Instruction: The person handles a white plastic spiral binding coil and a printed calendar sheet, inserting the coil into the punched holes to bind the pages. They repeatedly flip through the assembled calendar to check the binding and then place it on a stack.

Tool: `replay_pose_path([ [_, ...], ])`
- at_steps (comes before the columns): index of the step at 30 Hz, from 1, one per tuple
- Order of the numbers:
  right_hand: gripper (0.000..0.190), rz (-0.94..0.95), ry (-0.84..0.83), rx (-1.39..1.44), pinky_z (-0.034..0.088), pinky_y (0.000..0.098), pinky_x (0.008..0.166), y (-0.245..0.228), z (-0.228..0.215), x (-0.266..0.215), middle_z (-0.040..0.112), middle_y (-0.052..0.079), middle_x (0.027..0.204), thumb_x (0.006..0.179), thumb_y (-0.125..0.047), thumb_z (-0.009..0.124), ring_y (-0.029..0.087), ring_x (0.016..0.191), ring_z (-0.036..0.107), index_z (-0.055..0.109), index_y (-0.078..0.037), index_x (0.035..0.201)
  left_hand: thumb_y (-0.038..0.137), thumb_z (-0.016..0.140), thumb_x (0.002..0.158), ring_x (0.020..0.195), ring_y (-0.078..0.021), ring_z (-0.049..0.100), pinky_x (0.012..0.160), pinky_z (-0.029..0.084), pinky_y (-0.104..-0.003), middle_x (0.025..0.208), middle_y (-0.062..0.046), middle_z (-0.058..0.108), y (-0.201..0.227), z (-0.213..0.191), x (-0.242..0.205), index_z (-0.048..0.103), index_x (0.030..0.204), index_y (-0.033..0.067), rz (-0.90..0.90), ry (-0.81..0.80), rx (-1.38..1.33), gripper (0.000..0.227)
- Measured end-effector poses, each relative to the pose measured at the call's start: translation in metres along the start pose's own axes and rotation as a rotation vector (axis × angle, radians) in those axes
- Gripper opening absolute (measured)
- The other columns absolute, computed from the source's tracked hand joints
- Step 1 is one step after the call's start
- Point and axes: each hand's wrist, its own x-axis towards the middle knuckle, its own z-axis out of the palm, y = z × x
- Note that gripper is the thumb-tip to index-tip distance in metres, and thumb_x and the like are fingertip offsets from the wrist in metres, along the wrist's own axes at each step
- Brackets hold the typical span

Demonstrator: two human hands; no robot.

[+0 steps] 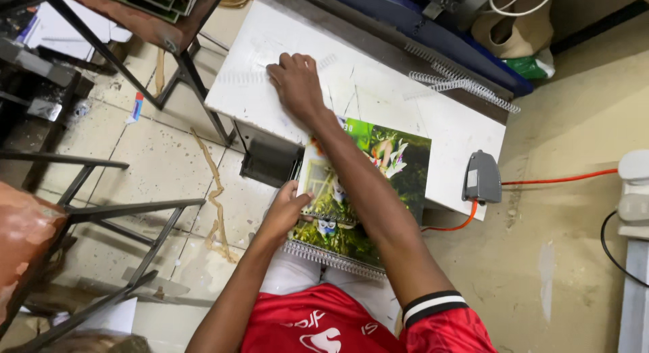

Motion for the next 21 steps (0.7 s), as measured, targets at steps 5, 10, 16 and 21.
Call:
replay_pose_path([
  [5, 0.025, -0.132, 0.29, 0.207, 0.046, 0.0414, 0.067, -0.024, -0.086, -0.031, 0.057, 0.016, 0.11, 0.113, -0.007, 0.055, 0.03, 0.081, 0.058, 0.06, 0.0, 0.137, 0.042, 0.061, 0.1, 0.091, -0.0285, 0.083, 0.101, 0.054, -0.035, 0.168, -0.012, 0.049, -0.015, -0.018, 0.009, 0.049, 0.138, 0.015, 0.03, -0.053, -0.108, 0.048],
  [10, 0.036, 0.067, 0.058, 0.529, 0.06, 0.0444, 0.077, -0.061, -0.175, -0.135, 0.071, 0.016, 0.101, 0.116, -0.02, 0.054, 0.029, 0.083, 0.07, 0.063, -0.007, 0.149, 0.021, 0.053, 0.113, 0.117, -0.0406, 0.071, 0.1, 0.061, -0.059, 0.123, -0.024, 0.06, -0.035, -0.03, 0.014, 0.046, 0.138, -0.0058, 0.133, -0.18, -0.419, 0.038],
  [16, 0.022, 0.324, -0.424, 0.899, 0.061, 0.0501, 0.08, -0.051, -0.16, -0.242, 0.083, 0.025, 0.097, 0.1, -0.01, 0.078, 0.032, 0.079, 0.077, 0.083, -0.005, 0.12, 0.023, 0.043, 0.116, 0.112, -0.0506, 0.074, 0.094, 0.063, -0.064, 0.123, -0.039, 0.071, -0.052, -0.038, 0.031, 0.057, 0.127, -0.0072, 0.129, -0.227, -0.522, 0.035],
  [21, 0.022, 0.65, -0.342, 1.034, 0.051, 0.0269, 0.05, -0.045, -0.151, -0.285, 0.077, 0.013, 0.072, 0.097, -0.008, 0.076, 0.01, 0.051, 0.058, 0.085, -0.007, 0.118, 0.022, 0.042, 0.116, 0.106, -0.0476, 0.076, 0.091, 0.064, -0.061, 0.121, -0.036, 0.074, -0.053, -0.042, 0.028, 0.059, 0.124, -0.0069, 0.125, -0.269, -0.495, 0.035],
])
